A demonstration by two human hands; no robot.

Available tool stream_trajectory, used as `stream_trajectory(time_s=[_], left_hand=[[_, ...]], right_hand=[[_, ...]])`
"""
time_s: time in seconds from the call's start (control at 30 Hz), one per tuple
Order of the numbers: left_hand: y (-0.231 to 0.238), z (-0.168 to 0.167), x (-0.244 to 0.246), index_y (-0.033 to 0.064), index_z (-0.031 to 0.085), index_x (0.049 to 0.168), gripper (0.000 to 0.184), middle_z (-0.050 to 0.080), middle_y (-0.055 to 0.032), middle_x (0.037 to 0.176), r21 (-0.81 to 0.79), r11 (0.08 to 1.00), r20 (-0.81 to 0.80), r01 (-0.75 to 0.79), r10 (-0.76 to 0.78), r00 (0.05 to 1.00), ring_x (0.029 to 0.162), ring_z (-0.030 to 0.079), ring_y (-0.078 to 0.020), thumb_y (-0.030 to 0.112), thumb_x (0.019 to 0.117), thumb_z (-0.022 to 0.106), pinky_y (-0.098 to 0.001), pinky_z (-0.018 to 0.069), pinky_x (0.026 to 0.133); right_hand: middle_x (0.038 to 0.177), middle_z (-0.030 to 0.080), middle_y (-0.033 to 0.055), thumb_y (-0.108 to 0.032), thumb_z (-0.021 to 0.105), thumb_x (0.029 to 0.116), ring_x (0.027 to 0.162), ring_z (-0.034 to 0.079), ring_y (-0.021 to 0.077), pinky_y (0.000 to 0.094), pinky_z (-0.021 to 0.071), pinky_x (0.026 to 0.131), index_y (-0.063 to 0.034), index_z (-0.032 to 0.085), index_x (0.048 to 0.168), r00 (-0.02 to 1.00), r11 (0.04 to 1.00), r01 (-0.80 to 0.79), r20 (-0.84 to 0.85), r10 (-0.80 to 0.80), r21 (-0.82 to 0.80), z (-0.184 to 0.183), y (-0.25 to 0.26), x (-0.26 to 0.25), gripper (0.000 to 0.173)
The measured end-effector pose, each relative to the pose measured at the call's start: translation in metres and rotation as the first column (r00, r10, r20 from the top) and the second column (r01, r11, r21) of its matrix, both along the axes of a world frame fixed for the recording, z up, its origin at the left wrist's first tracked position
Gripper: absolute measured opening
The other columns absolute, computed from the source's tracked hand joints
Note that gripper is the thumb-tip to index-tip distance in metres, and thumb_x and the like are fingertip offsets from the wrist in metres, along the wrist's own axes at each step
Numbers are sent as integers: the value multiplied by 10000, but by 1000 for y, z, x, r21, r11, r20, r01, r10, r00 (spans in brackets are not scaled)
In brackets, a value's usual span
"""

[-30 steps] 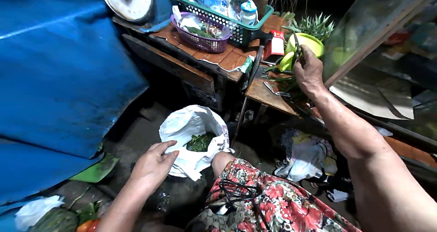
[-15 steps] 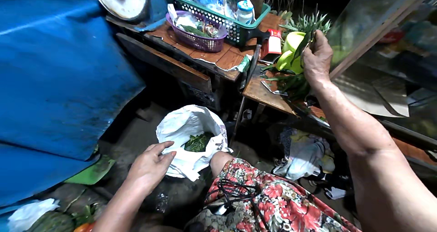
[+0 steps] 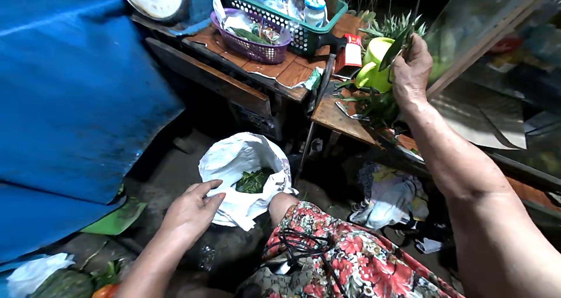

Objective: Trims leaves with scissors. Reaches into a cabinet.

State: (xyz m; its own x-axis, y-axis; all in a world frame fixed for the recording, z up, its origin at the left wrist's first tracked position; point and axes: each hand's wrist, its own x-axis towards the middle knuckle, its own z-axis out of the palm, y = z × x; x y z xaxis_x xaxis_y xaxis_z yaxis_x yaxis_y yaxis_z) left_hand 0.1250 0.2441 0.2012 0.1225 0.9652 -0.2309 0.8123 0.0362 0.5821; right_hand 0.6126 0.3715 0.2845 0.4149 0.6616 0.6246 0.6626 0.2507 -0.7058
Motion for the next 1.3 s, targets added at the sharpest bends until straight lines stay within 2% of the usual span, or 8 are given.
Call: stream_trajectory(time_s=[0.17, 0.4, 0.57, 0.7, 0.93, 1.07, 1.2, 1.3], left_hand=[[1, 0, 0, 25, 635, 1331, 330, 597, -242, 1322, -4, 1000, 1, 1, -1, 1000, 995, 652, -355, 159, 1030, 616, -567, 508, 880], [-1, 2, 5, 48, 641, 1322, 311, 629, -181, 1318, -5, 999, 97, -42, 42, 994, 998, 674, -285, 158, 1035, 596, -522, 529, 899], [-10, 13, 26, 44, 636, 1311, 312, 670, -118, 1247, -15, 994, 323, -104, 103, 941, 942, 694, -154, 184, 1038, 584, -373, 577, 864], [-20, 17, 45, 29, 626, 1312, 334, 700, -88, 1152, 4, 995, 484, -95, 81, 871, 906, 703, -112, 221, 1040, 593, -302, 593, 826], [-26, 20, 52, 16, 604, 1311, 325, 689, -77, 1084, -167, 981, 677, -102, 189, 711, 843, 684, -112, 150, 1016, 635, -274, 592, 748], [-26, 17, 46, 36, 669, 1195, 225, 721, -50, 979, -91, 990, 737, -109, 140, 661, 760, 673, -93, 118, 986, 669, -242, 577, 689], [-25, 9, 39, 58, 716, 1056, 105, 720, -20, 869, 5, 988, 745, -154, 99, 659, 711, 656, -81, 123, 997, 658, -238, 563, 670], [-22, 9, 35, 54, 680, 1024, 87, 683, -29, 849, 6, 982, 746, -191, 123, 655, 726, 653, -93, 124, 1017, 629, -257, 571, 690]], right_hand=[[1196, 657, 173, 12, 569, 903, 1006, 647, 111, 238, 527, 902, 95, 516, 1380, 994, 997, -52, -96, 56, 49, 3, 3, 5, 487], [961, 649, 52, 6, 640, 903, 740, 622, 108, 287, 556, 657, -13, 539, 1325, 851, 950, -313, -446, 278, -6, 8, -28, -41, 434], [938, 646, 27, 31, 646, 890, 728, 620, 88, 279, 565, 660, -51, 405, 1489, 677, 775, -630, -525, 516, -49, -23, -71, -117, 650], [899, 639, 32, 16, 662, 882, 690, 595, 91, 278, 541, 614, -147, 351, 1563, 534, 604, -787, -627, 567, -123, -59, -101, -178, 767], [957, 701, 77, 77, 666, 855, 800, 676, 112, 281, 585, 750, -43, 485, 1453, 379, 445, -886, -756, 534, -130, -88, -123, -252, 636], [902, 684, 63, 87, 641, 851, 773, 663, 91, 266, 578, 744, -27, 506, 1426, 354, 451, -888, -761, 543, -92, -95, -126, -271, 602], [1023, 706, 87, 77, 650, 884, 838, 686, 104, 268, 594, 789, -6, 537, 1407, 359, 425, -898, -745, 563, -111, -96, -129, -276, 542], [994, 714, 97, 45, 658, 900, 811, 697, 127, 284, 608, 763, 23, 590, 1338, 348, 416, -904, -737, 579, -100, -99, -130, -278, 444]])
